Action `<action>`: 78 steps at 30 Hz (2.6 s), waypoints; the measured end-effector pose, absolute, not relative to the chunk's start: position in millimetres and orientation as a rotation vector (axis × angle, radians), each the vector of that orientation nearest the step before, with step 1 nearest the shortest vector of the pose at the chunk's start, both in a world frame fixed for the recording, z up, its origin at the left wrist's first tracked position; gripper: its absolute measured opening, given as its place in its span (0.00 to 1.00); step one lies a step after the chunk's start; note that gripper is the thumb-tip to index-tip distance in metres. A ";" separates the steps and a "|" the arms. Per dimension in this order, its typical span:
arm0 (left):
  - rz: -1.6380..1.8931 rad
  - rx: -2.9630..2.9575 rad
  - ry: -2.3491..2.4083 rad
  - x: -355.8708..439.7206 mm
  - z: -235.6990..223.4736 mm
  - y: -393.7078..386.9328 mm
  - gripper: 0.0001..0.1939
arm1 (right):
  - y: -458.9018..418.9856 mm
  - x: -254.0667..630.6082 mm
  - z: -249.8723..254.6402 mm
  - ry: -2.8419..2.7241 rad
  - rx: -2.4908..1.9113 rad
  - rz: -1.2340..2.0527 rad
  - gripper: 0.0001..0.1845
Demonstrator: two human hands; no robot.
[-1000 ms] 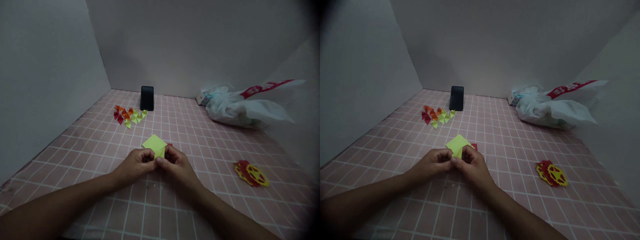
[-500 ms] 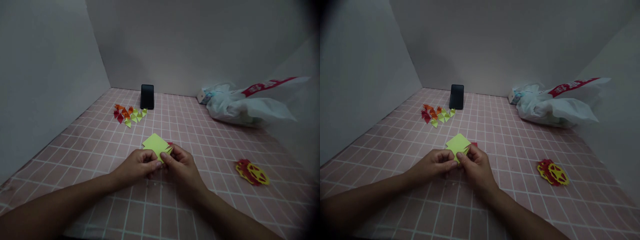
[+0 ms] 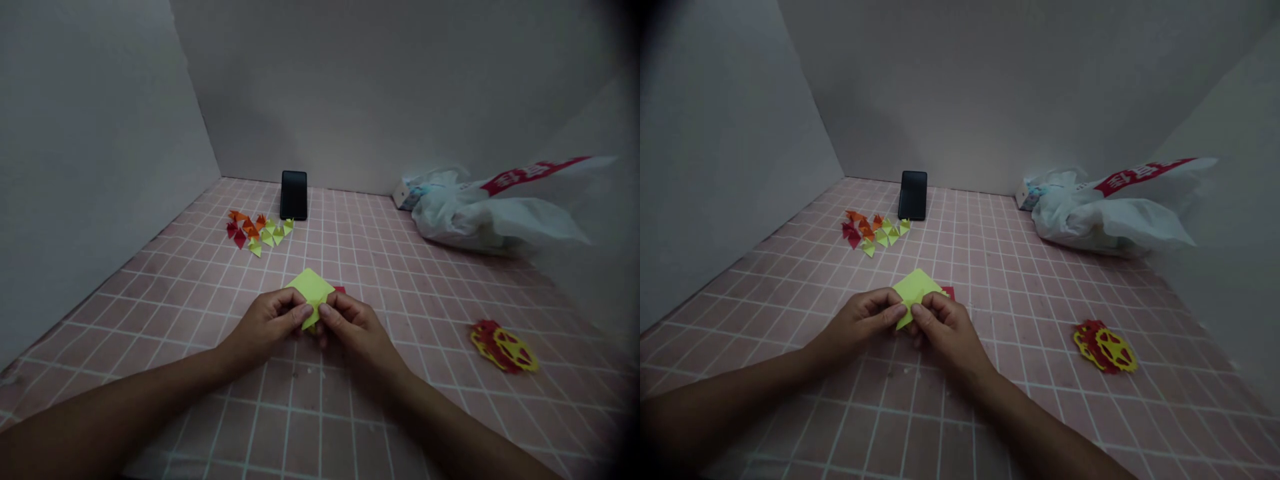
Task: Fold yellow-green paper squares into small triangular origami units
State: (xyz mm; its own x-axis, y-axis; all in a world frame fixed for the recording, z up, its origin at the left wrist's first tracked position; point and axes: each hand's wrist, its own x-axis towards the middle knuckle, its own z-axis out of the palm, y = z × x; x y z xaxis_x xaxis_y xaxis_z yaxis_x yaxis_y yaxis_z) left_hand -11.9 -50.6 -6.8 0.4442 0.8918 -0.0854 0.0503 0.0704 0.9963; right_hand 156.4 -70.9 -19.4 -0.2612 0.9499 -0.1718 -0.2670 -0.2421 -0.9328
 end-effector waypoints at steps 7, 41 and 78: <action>0.837 1.138 0.905 -10.6 -14.3 -50.3 0.12 | -71.9 157.3 -18.2 -1.114 -0.944 1.616 0.17; 0.688 0.756 0.711 -2.1 -12.2 -55.1 0.14 | -75.2 154.8 -13.0 -0.986 -0.877 1.736 0.12; 0.933 1.382 0.991 -6.1 -5.6 -65.2 0.04 | -79.0 156.1 -10.0 -1.287 -1.076 1.338 0.04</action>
